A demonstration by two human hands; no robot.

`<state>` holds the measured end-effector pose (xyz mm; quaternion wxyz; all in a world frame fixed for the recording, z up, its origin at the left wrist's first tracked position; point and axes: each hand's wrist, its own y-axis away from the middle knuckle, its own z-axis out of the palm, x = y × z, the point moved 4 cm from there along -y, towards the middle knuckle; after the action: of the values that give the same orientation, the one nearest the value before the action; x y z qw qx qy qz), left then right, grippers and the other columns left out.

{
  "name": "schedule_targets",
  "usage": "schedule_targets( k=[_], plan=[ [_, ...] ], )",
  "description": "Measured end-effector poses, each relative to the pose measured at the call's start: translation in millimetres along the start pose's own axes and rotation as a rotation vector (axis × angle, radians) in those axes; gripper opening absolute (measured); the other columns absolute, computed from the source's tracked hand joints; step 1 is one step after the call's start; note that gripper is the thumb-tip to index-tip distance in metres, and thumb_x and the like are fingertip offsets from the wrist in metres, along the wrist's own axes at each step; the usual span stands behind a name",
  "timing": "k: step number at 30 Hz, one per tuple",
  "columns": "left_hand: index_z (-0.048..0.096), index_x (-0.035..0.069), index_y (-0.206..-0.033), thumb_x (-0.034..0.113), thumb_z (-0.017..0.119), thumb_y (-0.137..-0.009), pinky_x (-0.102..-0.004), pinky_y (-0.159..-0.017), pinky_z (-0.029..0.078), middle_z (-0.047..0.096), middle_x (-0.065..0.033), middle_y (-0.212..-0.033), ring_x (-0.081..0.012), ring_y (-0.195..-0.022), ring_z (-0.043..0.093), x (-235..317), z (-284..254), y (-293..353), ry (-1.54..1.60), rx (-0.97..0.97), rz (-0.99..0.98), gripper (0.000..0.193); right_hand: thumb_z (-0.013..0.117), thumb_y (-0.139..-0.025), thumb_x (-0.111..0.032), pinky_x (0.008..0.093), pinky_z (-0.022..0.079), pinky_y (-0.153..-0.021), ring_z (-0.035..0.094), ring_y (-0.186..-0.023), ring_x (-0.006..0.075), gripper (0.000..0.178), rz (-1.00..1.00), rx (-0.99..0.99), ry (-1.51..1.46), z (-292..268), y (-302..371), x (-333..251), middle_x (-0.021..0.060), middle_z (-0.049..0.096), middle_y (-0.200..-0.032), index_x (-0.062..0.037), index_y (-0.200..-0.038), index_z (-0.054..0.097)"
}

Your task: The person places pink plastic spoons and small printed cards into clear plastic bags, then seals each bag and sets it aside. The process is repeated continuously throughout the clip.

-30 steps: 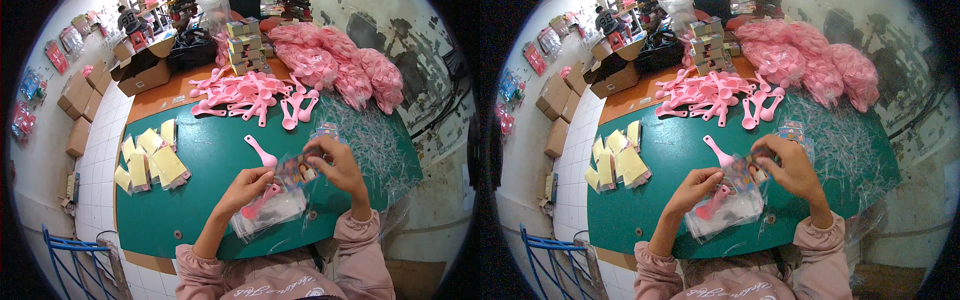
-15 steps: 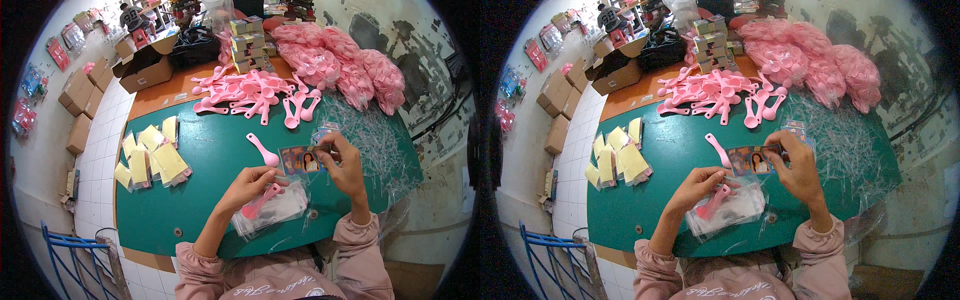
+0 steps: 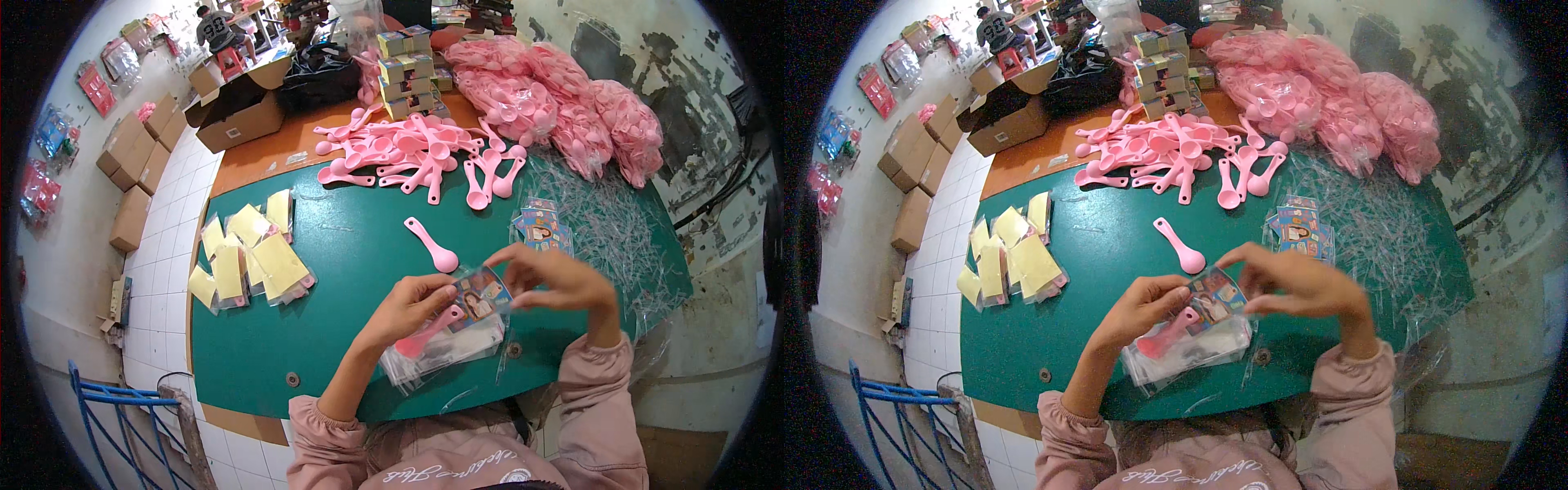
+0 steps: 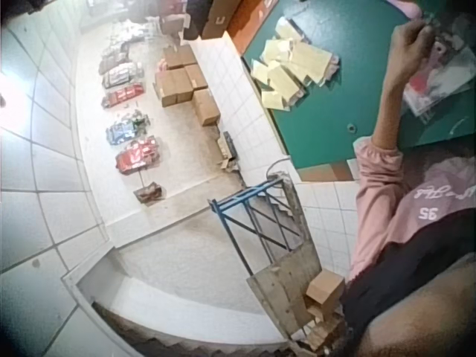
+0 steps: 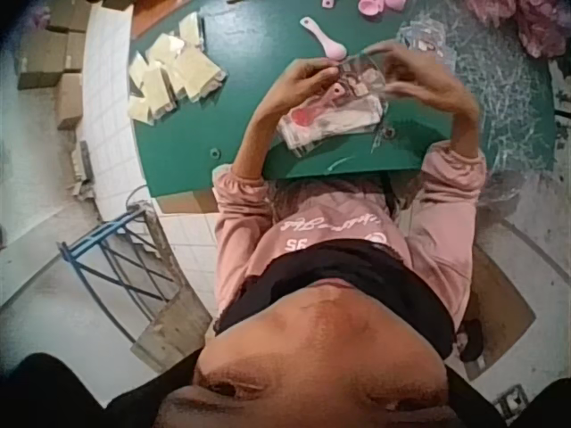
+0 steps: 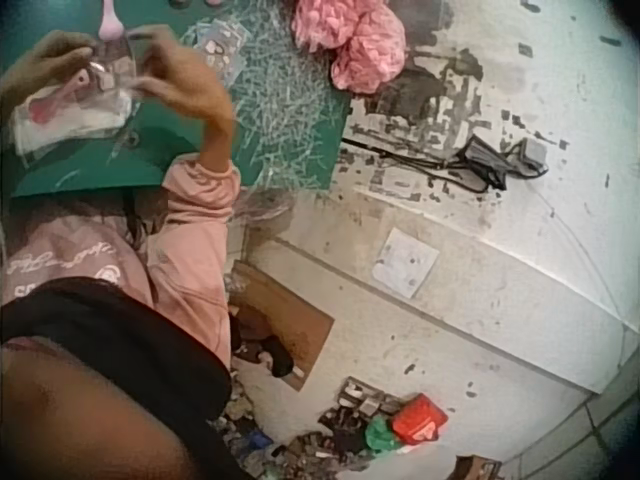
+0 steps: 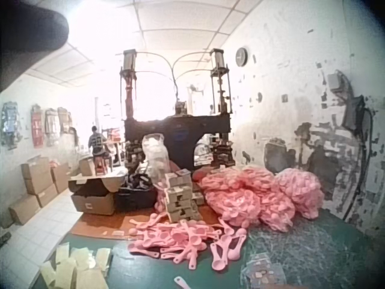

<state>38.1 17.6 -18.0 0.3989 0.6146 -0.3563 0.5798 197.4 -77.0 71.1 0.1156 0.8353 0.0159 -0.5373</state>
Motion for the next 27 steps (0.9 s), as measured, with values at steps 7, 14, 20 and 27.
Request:
schedule_targets(
  k=[7, 14, 20, 27],
  plan=[
    [0.060, -0.001, -0.098, 0.019, 0.047, -0.092, -0.0197, -0.060, 0.042, 0.057, 0.0025, -0.079, -0.0037, -0.067, 0.048, 14.1, -2.6, -1.3, 0.175, 0.093, -0.096, 0.025, 0.062, -0.077, -0.014, 0.0287, 0.048, -0.072, 0.059, -0.084, 0.0148, 0.022, 0.097, 0.407, 0.316, -142.1, 35.4, 75.8, 0.0091, 0.061, -0.084, 0.0005, -0.093, 0.060],
    [0.060, -0.002, -0.098, 0.019, 0.047, -0.092, -0.0200, -0.062, 0.043, 0.057, 0.0017, -0.081, -0.0035, -0.070, 0.049, 2.0, -10.5, 1.6, 0.140, 0.116, -0.119, 0.026, 0.064, -0.078, -0.012, 0.0267, 0.048, -0.071, 0.060, -0.082, 0.0146, 0.025, -0.016, 0.204, -0.115, -24.9, 4.8, 33.6, 0.0078, 0.062, -0.089, -0.0019, -0.100, 0.059],
    [0.058, 0.000, -0.103, 0.024, 0.047, -0.092, -0.0185, -0.062, 0.042, 0.059, 0.0015, -0.087, -0.0036, -0.073, 0.051, 0.7, -6.1, -1.4, 0.184, 0.087, -0.119, 0.029, 0.066, -0.075, -0.006, 0.0236, 0.047, -0.067, 0.058, -0.074, 0.0109, 0.018, 0.045, 0.280, -0.144, -19.3, 15.6, 38.7, 0.0046, 0.061, -0.080, 0.0000, -0.091, 0.059],
    [0.060, 0.000, -0.099, 0.023, 0.046, -0.093, -0.0189, -0.061, 0.042, 0.058, 0.0025, -0.082, -0.0032, -0.070, 0.049, 4.3, -8.8, -0.8, 0.162, 0.097, -0.106, 0.027, 0.061, -0.074, -0.003, 0.0240, 0.046, -0.064, 0.058, -0.069, 0.0104, 0.011, 0.120, 0.723, 0.213, -128.7, 52.7, 65.0, 0.0044, 0.061, -0.076, -0.0018, -0.085, 0.061]
  ],
)
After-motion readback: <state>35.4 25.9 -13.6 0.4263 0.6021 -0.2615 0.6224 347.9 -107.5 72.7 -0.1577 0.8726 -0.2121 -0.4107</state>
